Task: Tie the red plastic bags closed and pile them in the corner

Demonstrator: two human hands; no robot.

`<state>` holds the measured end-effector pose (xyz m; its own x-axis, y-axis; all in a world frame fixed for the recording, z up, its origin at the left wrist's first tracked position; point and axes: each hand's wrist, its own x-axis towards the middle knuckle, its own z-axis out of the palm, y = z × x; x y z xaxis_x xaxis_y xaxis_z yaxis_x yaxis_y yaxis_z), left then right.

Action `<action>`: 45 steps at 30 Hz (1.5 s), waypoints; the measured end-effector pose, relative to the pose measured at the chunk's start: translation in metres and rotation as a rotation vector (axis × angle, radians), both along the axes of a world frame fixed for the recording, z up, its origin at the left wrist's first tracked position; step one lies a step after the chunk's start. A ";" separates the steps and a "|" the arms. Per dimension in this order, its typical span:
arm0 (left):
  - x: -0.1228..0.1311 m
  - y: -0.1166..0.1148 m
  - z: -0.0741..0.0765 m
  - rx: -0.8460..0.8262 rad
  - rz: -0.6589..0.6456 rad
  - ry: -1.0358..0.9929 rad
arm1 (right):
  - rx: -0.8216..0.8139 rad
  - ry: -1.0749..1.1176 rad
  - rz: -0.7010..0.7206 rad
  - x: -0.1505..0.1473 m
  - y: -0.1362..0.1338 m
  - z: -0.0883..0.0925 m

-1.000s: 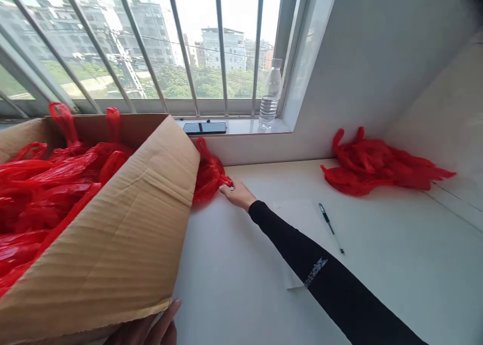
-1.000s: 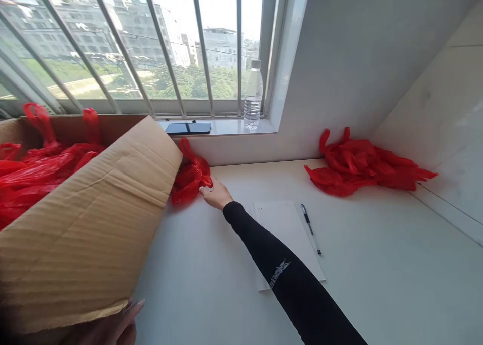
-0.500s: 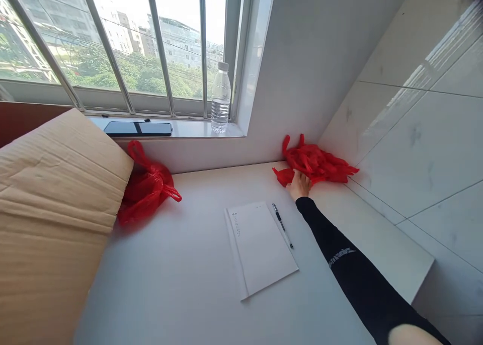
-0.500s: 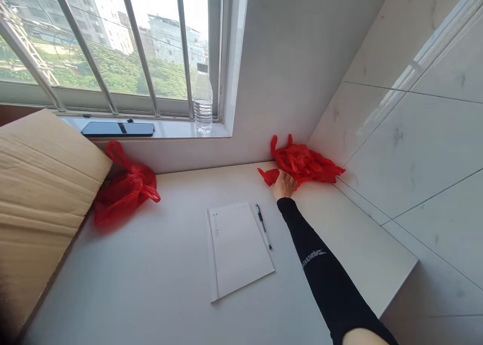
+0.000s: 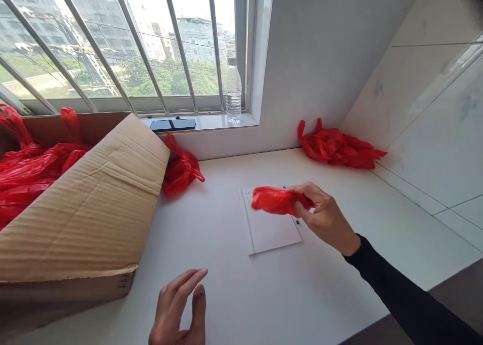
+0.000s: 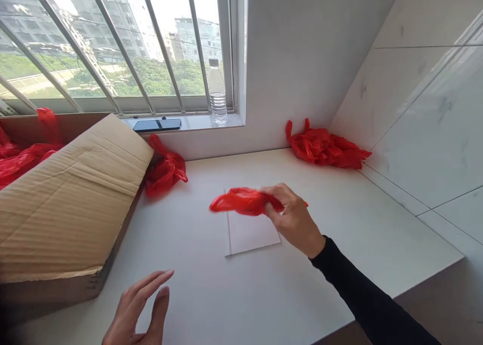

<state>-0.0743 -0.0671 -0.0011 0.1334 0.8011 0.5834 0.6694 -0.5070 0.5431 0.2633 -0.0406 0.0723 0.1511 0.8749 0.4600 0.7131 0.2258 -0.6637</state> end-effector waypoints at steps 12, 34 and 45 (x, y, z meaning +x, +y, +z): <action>0.033 -0.051 0.002 -0.246 -0.336 0.049 | -0.215 -0.077 0.439 -0.068 -0.106 -0.037; 0.034 -0.058 0.023 -0.399 -0.234 -0.086 | -0.280 0.006 0.276 -0.067 -0.131 -0.042; 0.022 -0.060 0.020 -0.546 0.038 -0.148 | -0.275 0.040 0.168 -0.067 -0.123 -0.044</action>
